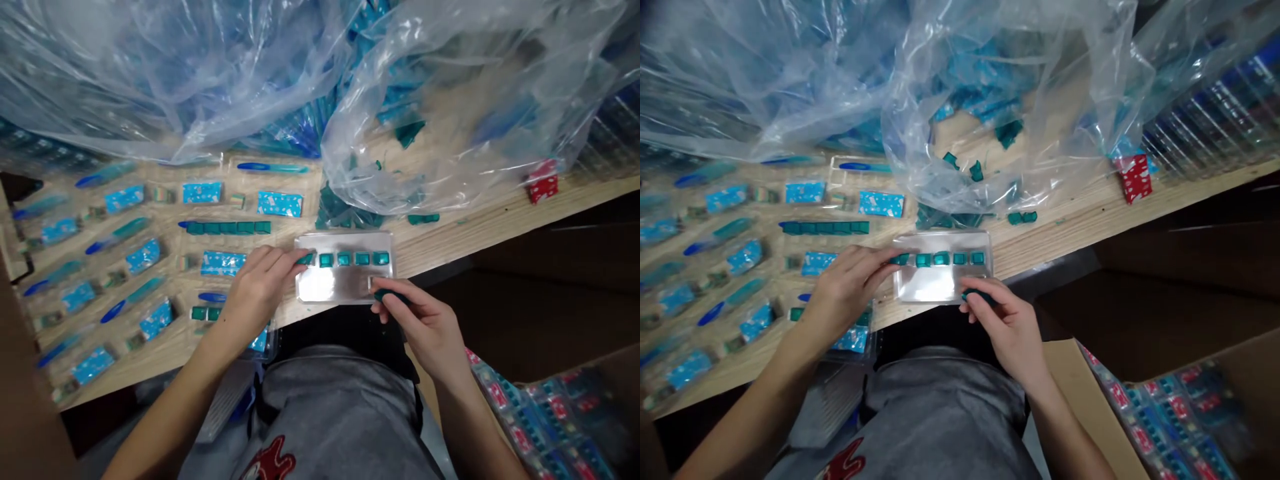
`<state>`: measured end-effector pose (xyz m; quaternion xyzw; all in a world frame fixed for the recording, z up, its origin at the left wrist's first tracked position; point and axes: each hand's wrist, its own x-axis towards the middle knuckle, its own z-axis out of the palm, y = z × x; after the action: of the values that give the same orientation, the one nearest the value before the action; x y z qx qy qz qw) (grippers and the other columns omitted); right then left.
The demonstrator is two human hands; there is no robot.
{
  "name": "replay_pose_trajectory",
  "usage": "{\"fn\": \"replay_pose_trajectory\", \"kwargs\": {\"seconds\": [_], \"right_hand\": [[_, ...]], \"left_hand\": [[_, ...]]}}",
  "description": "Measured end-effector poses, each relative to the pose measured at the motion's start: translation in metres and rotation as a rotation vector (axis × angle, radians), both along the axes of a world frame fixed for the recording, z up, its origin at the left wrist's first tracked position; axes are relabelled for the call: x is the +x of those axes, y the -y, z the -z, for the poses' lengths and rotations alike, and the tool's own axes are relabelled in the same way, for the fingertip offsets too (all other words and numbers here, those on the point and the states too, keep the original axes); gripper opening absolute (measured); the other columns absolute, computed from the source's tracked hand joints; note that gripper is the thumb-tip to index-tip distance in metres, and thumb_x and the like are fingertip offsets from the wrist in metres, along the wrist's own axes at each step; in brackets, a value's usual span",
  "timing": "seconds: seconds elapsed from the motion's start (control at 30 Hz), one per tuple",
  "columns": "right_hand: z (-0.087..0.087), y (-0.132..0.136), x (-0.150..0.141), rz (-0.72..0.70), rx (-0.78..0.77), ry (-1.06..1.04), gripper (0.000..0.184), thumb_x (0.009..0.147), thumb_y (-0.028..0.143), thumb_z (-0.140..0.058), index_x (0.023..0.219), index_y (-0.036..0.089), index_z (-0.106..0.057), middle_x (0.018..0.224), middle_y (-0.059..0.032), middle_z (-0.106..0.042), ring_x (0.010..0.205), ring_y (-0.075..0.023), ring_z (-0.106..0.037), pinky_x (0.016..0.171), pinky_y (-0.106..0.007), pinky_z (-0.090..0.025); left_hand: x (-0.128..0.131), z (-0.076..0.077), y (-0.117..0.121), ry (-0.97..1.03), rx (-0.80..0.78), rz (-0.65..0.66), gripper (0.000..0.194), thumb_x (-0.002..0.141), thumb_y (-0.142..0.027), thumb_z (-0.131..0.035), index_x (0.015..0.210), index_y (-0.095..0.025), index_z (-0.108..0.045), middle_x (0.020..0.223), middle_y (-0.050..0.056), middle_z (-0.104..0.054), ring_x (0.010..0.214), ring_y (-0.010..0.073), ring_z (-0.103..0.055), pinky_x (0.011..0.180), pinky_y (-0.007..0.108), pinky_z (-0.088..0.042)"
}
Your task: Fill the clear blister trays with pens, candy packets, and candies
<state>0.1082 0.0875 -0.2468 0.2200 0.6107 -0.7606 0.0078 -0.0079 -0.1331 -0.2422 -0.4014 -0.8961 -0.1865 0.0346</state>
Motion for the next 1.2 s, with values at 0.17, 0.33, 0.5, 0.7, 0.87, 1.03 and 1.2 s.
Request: {"fn": "replay_pose_trajectory", "kwargs": {"seconds": [0.17, 0.33, 0.5, 0.7, 0.87, 1.03, 1.2], "right_hand": [[0.004, -0.005, 0.001, 0.009, 0.018, -0.011, 0.022, 0.086, 0.019, -0.068, 0.099, 0.031, -0.08, 0.084, 0.0017, -0.074, 0.06, -0.0047, -0.064, 0.058, -0.012, -0.052], [0.015, -0.01, 0.006, 0.057, 0.002, -0.008, 0.019, 0.088, 0.023, -0.069, 0.102, 0.032, -0.079, 0.08, 0.0018, -0.073, 0.063, -0.006, -0.064, 0.06, -0.015, -0.051], [0.017, -0.019, 0.007, 0.254, -0.138, -0.001, 0.014, 0.081, 0.034, -0.076, 0.093, 0.026, -0.079, 0.081, -0.0014, -0.072, 0.062, -0.0093, -0.061, 0.055, -0.02, -0.049], [0.023, -0.029, 0.015, 0.289, -0.084, 0.08, 0.026, 0.073, 0.043, -0.081, 0.076, 0.019, -0.07, 0.061, 0.0004, -0.062, 0.049, -0.0085, -0.049, 0.044, -0.02, -0.039], [0.034, -0.023, 0.027, 0.133, 0.0, 0.145, 0.029, 0.077, 0.041, -0.078, 0.093, 0.019, -0.071, 0.073, -0.0007, -0.066, 0.051, -0.0073, -0.053, 0.045, -0.018, -0.04], [0.038, -0.017, 0.034, 0.059, 0.019, 0.094, 0.034, 0.083, 0.04, -0.073, 0.109, 0.02, -0.067, 0.079, 0.0001, -0.066, 0.052, -0.0074, -0.056, 0.044, -0.017, -0.038], [0.04, -0.011, 0.034, 0.022, 0.208, 0.098, 0.053, 0.081, 0.043, -0.072, 0.127, 0.019, -0.059, 0.077, 0.0013, -0.063, 0.049, -0.0085, -0.054, 0.044, -0.02, -0.038]], "left_hand": [[0.002, 0.002, -0.005, -0.022, -0.007, 0.027, 0.026, 0.101, -0.03, -0.047, 0.109, -0.012, -0.064, 0.085, 0.006, -0.071, 0.078, 0.0192, -0.064, 0.072, 0.03, -0.052], [-0.001, 0.005, -0.008, -0.037, -0.104, 0.037, 0.026, 0.102, -0.026, -0.044, 0.113, -0.016, -0.065, 0.086, 0.005, -0.07, 0.078, 0.0214, -0.061, 0.073, 0.033, -0.051], [0.002, 0.001, -0.007, -0.072, -0.104, 0.017, 0.028, 0.102, -0.027, -0.044, 0.117, -0.014, -0.064, 0.089, 0.009, -0.069, 0.079, 0.0226, -0.061, 0.073, 0.036, -0.051], [0.015, -0.019, -0.021, 0.406, -0.061, 0.244, 0.025, 0.104, -0.028, -0.041, 0.104, -0.02, -0.065, 0.101, 0.004, -0.069, 0.091, 0.0145, -0.066, 0.077, 0.024, -0.051], [-0.004, -0.011, -0.036, 0.703, -0.266, 0.368, 0.021, 0.1, -0.024, -0.047, 0.086, -0.018, -0.062, 0.087, 0.0, -0.068, 0.076, 0.012, -0.062, 0.068, 0.022, -0.043], [-0.01, -0.011, -0.046, 0.703, -0.356, 0.338, 0.015, 0.096, -0.024, -0.054, 0.085, -0.017, -0.061, 0.086, 0.0, -0.067, 0.075, 0.0123, -0.06, 0.066, 0.022, -0.04], [-0.016, -0.014, -0.049, 0.664, -0.42, 0.409, 0.012, 0.093, -0.02, -0.06, 0.082, -0.016, -0.063, 0.087, -0.001, -0.07, 0.077, 0.0099, -0.063, 0.068, 0.018, -0.043]]}}
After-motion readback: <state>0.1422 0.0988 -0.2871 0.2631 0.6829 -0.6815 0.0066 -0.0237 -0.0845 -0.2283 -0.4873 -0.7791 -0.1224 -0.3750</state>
